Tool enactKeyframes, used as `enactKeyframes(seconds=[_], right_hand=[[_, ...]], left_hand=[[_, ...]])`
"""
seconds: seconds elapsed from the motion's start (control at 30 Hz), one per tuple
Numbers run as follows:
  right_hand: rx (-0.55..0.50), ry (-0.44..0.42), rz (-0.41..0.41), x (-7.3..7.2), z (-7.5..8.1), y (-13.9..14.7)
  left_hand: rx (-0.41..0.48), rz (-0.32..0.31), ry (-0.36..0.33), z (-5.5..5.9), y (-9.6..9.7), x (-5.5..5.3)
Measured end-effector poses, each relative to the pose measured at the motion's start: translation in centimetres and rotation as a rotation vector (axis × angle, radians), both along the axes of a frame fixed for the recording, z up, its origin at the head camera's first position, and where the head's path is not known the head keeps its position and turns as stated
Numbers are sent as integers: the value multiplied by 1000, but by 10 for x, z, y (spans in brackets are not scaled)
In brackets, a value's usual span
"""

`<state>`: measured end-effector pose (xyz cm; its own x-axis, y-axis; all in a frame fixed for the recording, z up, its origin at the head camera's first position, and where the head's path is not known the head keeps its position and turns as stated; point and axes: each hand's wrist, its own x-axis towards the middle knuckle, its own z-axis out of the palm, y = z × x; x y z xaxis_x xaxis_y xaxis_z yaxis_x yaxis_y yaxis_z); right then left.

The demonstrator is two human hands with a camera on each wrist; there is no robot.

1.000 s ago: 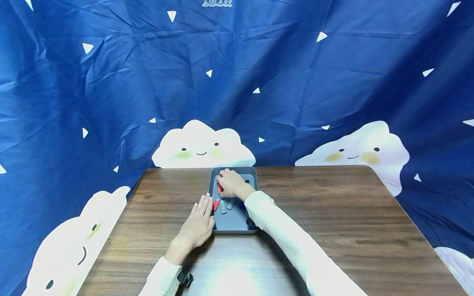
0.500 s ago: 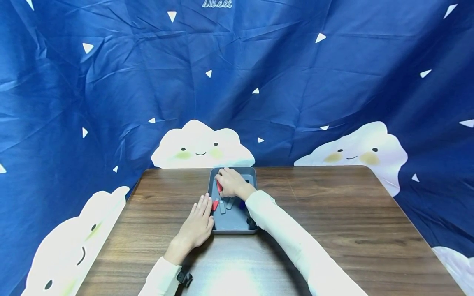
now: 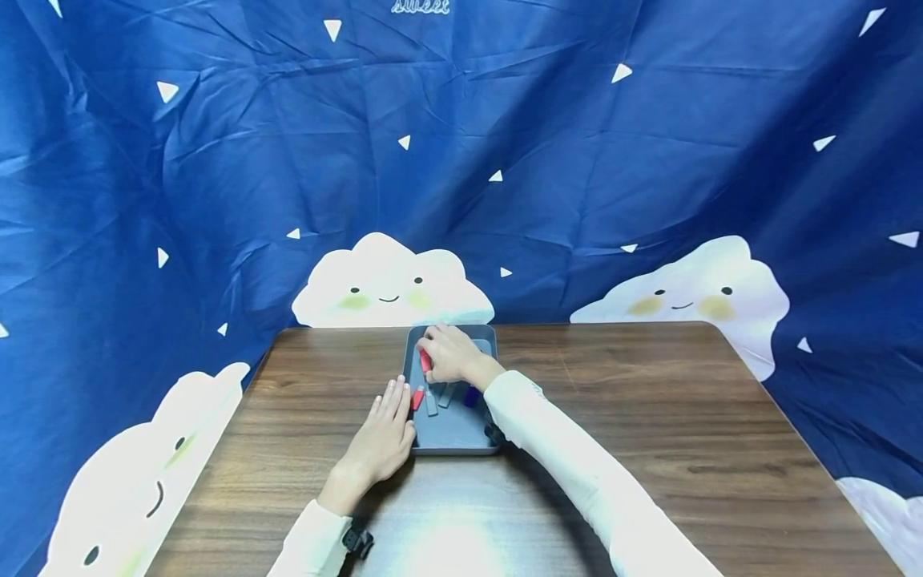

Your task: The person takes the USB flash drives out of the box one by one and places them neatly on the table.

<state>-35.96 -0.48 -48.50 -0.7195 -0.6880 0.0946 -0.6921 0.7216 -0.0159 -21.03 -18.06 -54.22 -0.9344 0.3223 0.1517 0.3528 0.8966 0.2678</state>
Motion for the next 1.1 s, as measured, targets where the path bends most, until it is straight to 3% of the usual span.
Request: enactKeyframes(seconds=[0.37, 0.83, 1.1], right_hand=[[-40, 3, 15, 6, 11, 11], [-80, 14, 45, 12, 24, 22], [-87, 19, 53, 14, 25, 31]], left_hand=[[-11, 4, -37, 1, 1, 0], [1, 6, 8, -2, 0, -2], [-26, 9, -30, -1, 0, -1]])
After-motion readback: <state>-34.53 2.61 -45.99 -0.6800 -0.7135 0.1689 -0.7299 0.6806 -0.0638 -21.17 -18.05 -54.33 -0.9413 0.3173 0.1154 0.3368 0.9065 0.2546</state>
